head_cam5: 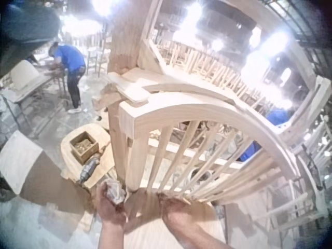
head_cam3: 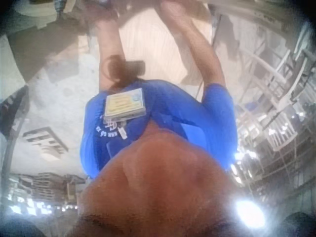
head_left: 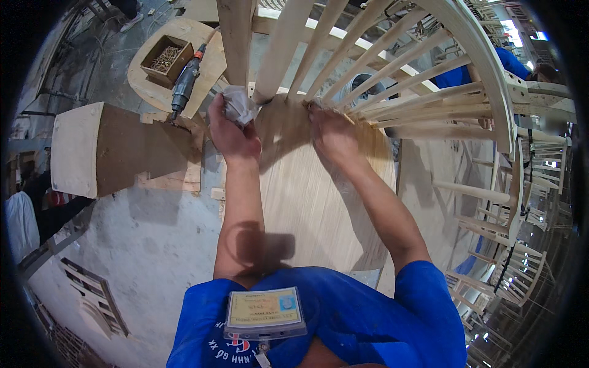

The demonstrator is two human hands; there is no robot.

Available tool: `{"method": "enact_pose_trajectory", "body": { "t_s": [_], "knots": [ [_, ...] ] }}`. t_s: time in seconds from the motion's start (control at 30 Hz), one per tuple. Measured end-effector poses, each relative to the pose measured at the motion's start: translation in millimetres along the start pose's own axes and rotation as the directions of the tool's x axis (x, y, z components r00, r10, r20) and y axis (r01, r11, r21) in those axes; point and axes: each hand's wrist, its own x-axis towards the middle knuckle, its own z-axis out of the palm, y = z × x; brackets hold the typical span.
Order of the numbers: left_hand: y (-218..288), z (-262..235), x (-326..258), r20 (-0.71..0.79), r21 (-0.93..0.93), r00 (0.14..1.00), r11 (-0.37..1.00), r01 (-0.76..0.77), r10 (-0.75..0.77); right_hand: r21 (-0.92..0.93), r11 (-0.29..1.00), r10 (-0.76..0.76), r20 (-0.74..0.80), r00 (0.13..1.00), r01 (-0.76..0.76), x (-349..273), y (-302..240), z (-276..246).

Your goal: The person wipes the surface of a wooden chair with a white cloth, focusing on the seat and backrest. They then lift the chair, turn it upside down, and wipe the underside of the seat and the legs. Finally, the person places the chair upright and moves it to a different location.

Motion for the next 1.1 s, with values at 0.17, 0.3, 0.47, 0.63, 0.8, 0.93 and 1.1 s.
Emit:
{"method": "enact_pose_trajectory", "body": {
  "t_s": [0.17,0.3,0.47,0.63,0.8,0.93,1.1],
  "knots": [
    [7,-8,13,0.074,-0.067,0.997,0.998,0.016,-0.011,0.077,0.993,-0.082,-0.118,0.990,0.091,-12,3,1],
    [-3,-7,10,0.090,-0.074,0.994,0.995,0.066,-0.060,0.085,0.995,-0.051,0.024,0.998,0.048,0,16,-2],
    [3,-12,16,0.062,-0.069,0.997,0.997,0.041,-0.037,0.248,0.968,-0.020,-0.040,0.999,0.029,-88,9,-29],
    [-7,-4,8,0.125,-0.021,0.992,0.999,0.032,-0.030,0.339,0.938,0.107,-0.106,0.989,-0.065,-110,5,-13],
    [-11,0,-5,0.196,0.099,0.973,0.990,0.102,-0.119,0.202,0.977,0.110,-0.244,0.964,-0.061,-16,2,12],
    [-7,1,3,0.155,-0.042,0.979,0.989,0.140,-0.132,0.127,0.991,-0.014,-0.231,0.973,0.045,-33,-24,3],
    [-3,-6,6,0.193,-0.025,0.975,0.993,0.113,-0.106,0.148,0.988,0.048,-0.116,0.992,-0.030,-12,-19,8]
  ]
}}
